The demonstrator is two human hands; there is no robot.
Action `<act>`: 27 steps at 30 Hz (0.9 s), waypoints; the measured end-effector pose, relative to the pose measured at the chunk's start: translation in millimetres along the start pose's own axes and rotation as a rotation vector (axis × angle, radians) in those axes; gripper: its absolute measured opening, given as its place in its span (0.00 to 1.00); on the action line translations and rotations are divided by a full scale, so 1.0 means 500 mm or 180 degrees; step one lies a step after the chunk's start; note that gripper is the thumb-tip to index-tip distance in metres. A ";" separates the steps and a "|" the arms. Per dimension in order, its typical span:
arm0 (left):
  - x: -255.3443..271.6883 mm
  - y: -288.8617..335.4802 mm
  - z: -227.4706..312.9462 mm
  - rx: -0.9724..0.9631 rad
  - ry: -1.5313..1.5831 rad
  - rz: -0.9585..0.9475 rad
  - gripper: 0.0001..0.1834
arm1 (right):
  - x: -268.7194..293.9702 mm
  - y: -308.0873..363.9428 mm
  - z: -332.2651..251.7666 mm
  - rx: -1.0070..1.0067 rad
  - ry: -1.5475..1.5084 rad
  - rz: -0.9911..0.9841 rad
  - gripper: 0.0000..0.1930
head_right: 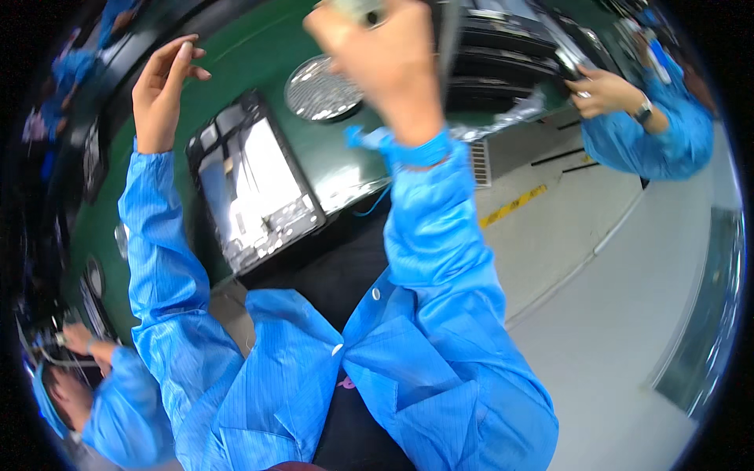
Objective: Assembling tablet frames by driving screws with an electric screwdriver.
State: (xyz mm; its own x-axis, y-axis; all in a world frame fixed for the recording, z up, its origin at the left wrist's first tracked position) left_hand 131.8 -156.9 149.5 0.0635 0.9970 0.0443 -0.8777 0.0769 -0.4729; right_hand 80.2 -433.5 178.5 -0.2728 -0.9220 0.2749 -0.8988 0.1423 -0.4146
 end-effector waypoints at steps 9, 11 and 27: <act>0.222 0.244 -0.140 0.0427 -0.0250 0.0975 0.13 | -0.135 -0.053 0.059 -0.0018 -0.0153 -0.0523 0.07; 0.222 0.251 -0.144 0.0261 -0.0183 0.1113 0.15 | -0.154 -0.053 0.084 0.0006 -0.0630 -0.0558 0.06; 0.285 0.269 -0.177 0.0595 -0.0439 0.1464 0.18 | -0.182 -0.042 0.147 0.0580 -0.1399 -0.1151 0.09</act>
State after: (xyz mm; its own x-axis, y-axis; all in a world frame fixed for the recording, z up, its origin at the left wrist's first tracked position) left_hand 65.1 -3.9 14.3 -0.4013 0.9159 -0.0096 -0.8709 -0.3847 -0.3059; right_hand 149.2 -379.3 98.5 0.2420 -0.9686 0.0579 -0.8242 -0.2367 -0.5145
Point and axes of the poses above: each hand's wrist, its own y-axis away from the middle knuckle, its own x-axis out of the back of the hand, z = x × y, the point moved 7 cm from there along -y, towards the middle knuckle, and after that the axes turned 15 degrees about y, right-handed, at the moved point
